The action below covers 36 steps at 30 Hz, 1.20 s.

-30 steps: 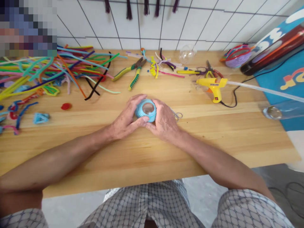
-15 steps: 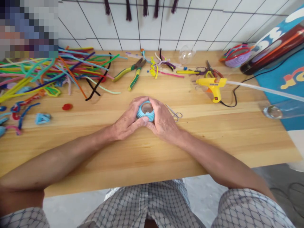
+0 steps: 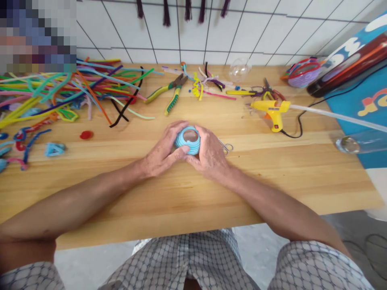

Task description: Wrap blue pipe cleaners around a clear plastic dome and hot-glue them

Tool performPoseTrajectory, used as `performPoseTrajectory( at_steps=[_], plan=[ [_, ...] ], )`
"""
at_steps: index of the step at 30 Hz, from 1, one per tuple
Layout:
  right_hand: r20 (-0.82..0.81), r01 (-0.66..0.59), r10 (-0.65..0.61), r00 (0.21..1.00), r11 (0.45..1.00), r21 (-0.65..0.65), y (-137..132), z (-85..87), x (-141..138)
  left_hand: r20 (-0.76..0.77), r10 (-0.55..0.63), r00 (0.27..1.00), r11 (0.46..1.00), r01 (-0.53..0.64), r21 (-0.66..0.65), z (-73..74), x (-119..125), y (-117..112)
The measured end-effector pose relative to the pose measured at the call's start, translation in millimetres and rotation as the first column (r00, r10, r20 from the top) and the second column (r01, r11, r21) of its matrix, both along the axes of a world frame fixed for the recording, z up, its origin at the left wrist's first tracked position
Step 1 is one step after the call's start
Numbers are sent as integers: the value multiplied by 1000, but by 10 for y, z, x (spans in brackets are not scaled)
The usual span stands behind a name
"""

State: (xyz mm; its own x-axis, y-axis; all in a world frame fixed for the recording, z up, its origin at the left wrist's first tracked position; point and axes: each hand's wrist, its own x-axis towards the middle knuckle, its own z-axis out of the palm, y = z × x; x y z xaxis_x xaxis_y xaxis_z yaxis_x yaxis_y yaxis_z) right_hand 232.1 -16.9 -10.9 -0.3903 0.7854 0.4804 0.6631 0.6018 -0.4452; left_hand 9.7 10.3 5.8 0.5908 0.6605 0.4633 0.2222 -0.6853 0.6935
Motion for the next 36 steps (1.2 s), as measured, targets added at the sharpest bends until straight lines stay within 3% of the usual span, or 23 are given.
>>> performPoseTrajectory(
  at_steps=[4,8,14,25,30,36],
  plan=[
    [8,55,-56,998,996,71,1,-56,-23,6,6,1000,996,-7,88,-37,12,5],
    [0,2,-2,1000,994,112,7,-22,-39,27,16,1000,999,-17,41,-37,15,22],
    [30,-130,128,991,989,68,16,38,-15,22,-32,999,999,32,-25,8,-6,10],
    [29,-85,83,996,993,82,-15,-11,-33,10,-24,1000,999,24,-38,-36,14,9],
    [18,-79,79,997,997,11,-16,29,-8,18,-43,999,997,44,-67,9,9,18],
    [-16,-151,151,988,988,30,-17,80,54,41,-103,994,994,104,-15,-13,-22,45]
  ],
)
